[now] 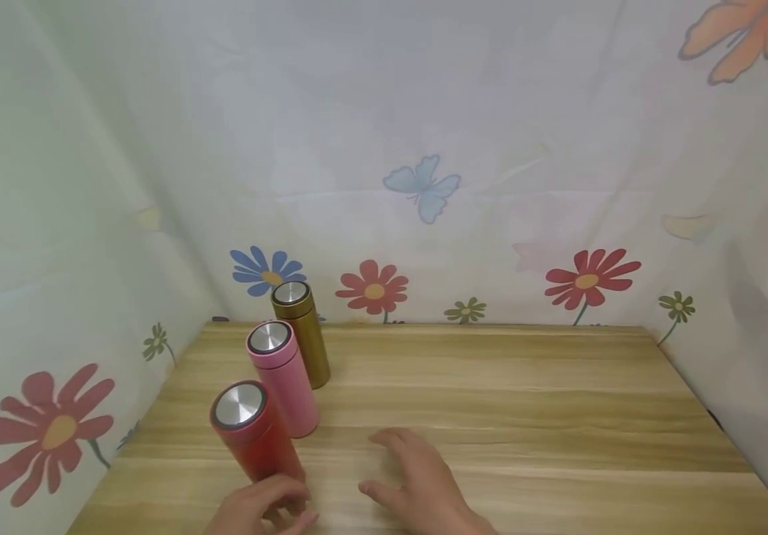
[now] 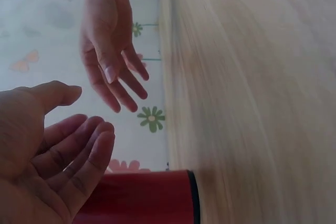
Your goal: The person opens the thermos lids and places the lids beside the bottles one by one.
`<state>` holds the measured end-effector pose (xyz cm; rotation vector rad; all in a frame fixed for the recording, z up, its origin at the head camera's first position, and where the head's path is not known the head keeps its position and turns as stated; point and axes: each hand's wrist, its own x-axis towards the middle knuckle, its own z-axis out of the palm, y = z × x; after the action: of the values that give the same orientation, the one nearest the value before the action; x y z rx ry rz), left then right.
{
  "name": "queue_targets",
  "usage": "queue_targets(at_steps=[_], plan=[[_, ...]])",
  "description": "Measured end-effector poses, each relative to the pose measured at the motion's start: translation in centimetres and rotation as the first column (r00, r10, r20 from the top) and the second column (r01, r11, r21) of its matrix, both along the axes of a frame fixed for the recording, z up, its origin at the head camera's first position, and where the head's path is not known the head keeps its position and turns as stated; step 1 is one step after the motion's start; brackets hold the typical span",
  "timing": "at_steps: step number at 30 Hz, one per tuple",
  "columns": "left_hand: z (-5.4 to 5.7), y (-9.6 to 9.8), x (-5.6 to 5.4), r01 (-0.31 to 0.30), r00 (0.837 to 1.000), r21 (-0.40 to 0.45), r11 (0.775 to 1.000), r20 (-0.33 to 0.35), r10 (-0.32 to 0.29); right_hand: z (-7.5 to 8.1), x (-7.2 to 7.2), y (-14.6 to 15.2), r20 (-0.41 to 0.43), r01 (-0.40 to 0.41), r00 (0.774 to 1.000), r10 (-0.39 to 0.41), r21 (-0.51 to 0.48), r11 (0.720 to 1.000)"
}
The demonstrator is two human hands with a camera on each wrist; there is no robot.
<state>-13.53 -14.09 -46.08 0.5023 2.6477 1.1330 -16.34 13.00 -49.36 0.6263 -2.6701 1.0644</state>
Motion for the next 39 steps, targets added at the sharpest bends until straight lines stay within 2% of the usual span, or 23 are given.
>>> queue_targets(at_steps=[6,10,16,19,23,26,28,32,35,39], plan=[[-0.1,-1.7,0.6,-0.094,0.994,0.001,0.996,0.059,0.094,0.0,-0.3,-1.4,0.005,-0.065,0.998,0.065,-0.016,0.998],[-0.5,-2.7,0.7,-0.178,0.983,-0.031,0.984,0.04,0.179,0.1,-0.6,-2.2,0.001,-0.1,0.995,0.101,-0.034,0.994],[-0.9,-4.2,0.4,-0.273,0.961,-0.054,0.96,0.032,0.275,0.1,-1.2,-3.5,0.06,-0.141,0.988,0.146,-0.072,0.987],[-1.1,-4.8,0.1,-0.333,0.942,-0.091,0.938,0.004,0.335,0.0,-1.6,-4.2,0.071,-0.165,0.983,0.172,-0.097,0.982],[-1.2,-5.4,-0.6,-0.426,0.904,-0.124,0.896,-0.021,0.426,-0.1,-2.1,-5.0,0.109,-0.204,0.969,0.22,-0.147,0.968],[-1.2,-5.7,-1.1,-0.472,0.88,-0.109,0.875,-0.003,0.474,-0.2,-2.5,-5.7,0.166,-0.221,0.954,0.251,-0.179,0.959],[-1.2,-5.8,-1.3,-0.487,0.871,-0.09,0.869,0.02,0.491,-0.3,-2.7,-6.2,0.191,-0.232,0.944,0.269,-0.194,0.953],[-1.0,-5.7,-1.6,-0.49,0.871,-0.019,0.872,0.039,0.49,-0.4,-3.2,-7.2,0.221,-0.255,0.925,0.31,-0.245,0.935],[-1.0,-5.6,-1.7,-0.463,0.886,0.023,0.886,0.036,0.462,-0.4,-3.5,-7.9,0.24,-0.269,0.908,0.343,-0.294,0.917],[-1.2,-5.4,-2.1,-0.424,0.904,0.064,0.903,0.081,0.419,-0.4,-3.8,-8.8,0.241,-0.287,0.897,0.37,-0.319,0.903]])
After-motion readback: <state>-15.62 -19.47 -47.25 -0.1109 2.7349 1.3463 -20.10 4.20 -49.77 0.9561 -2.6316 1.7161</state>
